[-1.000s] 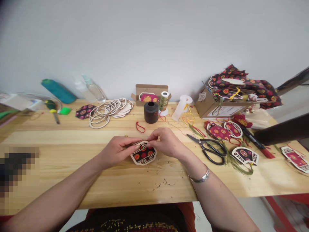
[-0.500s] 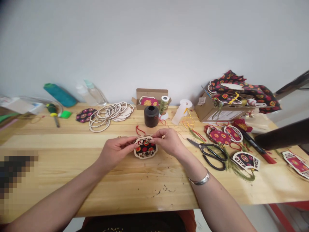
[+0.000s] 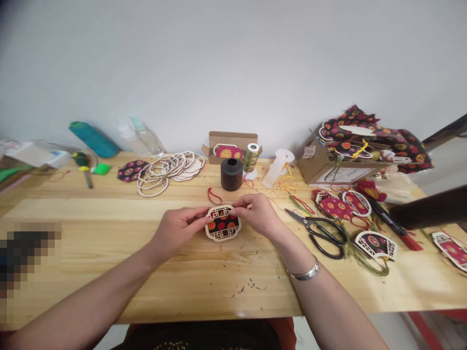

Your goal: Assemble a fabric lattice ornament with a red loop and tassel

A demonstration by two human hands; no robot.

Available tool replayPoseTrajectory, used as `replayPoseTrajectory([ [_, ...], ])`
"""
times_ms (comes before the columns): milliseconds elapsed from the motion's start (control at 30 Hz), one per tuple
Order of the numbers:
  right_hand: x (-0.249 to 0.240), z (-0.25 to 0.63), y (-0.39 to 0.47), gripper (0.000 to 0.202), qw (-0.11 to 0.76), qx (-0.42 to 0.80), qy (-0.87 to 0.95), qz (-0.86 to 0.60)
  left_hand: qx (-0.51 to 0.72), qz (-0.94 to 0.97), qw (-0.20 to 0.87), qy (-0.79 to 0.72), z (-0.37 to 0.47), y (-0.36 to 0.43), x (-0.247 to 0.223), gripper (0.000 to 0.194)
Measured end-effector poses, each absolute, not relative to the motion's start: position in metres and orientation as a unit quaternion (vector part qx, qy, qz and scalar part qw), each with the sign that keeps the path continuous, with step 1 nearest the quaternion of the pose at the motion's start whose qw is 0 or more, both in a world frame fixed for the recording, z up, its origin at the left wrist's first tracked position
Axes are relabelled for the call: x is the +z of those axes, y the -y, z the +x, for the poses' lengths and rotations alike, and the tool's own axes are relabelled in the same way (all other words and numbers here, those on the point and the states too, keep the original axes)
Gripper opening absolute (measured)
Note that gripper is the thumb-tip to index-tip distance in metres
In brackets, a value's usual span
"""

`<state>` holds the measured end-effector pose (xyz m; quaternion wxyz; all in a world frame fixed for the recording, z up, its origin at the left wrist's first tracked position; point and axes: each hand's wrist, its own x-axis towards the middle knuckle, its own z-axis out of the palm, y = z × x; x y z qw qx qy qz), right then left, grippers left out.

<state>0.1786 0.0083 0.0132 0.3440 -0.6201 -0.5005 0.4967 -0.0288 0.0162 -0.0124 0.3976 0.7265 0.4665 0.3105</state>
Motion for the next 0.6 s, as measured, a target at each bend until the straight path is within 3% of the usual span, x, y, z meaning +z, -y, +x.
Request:
replayPoseTrajectory([
  [167,0.009,0.18,-0.008,0.004,0.332,0.505,0.515,-0.608,0.283,0.716,0.423,-0.478,-0.028,-0.015,-0.011,0.027],
  [400,0.002,0.18,-0.007,0.008,0.251,0.438,0.584,-0.636,0.211,0.567,0.629,-0.488,-0.026,-0.018,-0.012,0.027],
  [500,-0.003,0.179,-0.006,0.021,0.24,0.395,0.616,-0.639,0.21,0.589,0.604,-0.494,-0.027,-0.019,-0.016,0.029],
  [600,-0.006,0.178,-0.004,0.018,0.244,0.394,0.628,-0.625,0.211,0.661,0.516,-0.502,-0.029,-0.019,-0.015,0.027],
])
